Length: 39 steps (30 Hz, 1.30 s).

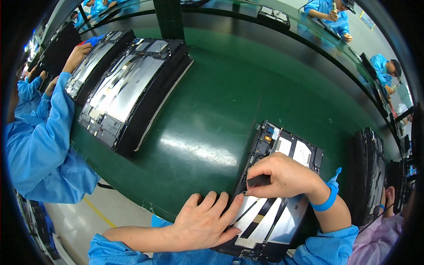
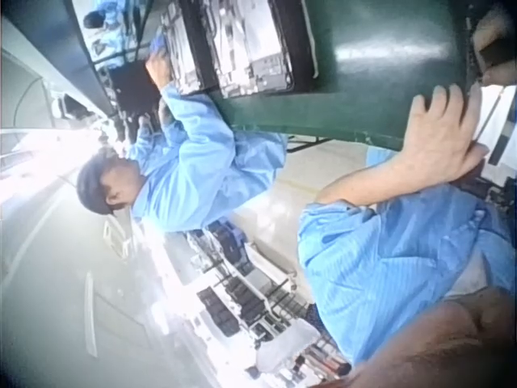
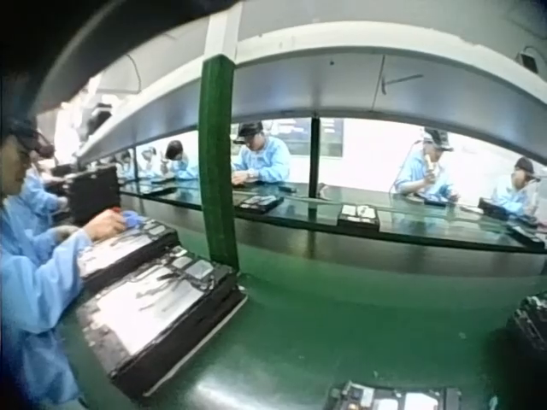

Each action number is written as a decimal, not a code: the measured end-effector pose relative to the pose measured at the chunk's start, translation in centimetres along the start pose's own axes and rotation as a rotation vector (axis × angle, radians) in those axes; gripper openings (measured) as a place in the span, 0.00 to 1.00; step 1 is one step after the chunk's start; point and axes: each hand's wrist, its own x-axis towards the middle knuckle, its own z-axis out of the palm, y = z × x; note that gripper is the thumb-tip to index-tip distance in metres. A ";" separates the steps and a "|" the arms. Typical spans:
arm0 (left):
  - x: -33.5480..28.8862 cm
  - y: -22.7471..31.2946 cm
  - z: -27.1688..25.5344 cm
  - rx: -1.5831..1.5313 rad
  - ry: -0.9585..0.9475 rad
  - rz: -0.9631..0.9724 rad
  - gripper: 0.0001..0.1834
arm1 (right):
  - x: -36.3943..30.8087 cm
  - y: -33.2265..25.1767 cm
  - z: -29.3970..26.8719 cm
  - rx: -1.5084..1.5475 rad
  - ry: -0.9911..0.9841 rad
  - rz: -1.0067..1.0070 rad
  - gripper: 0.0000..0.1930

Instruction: The person assembles internal components and a ribbon cable into an electronic tablet using a precision assembly tool.

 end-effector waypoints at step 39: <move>0.3 -1.1 0.8 -0.118 0.098 0.045 0.26 | -1.2 0.6 -0.6 -0.085 0.248 0.138 0.08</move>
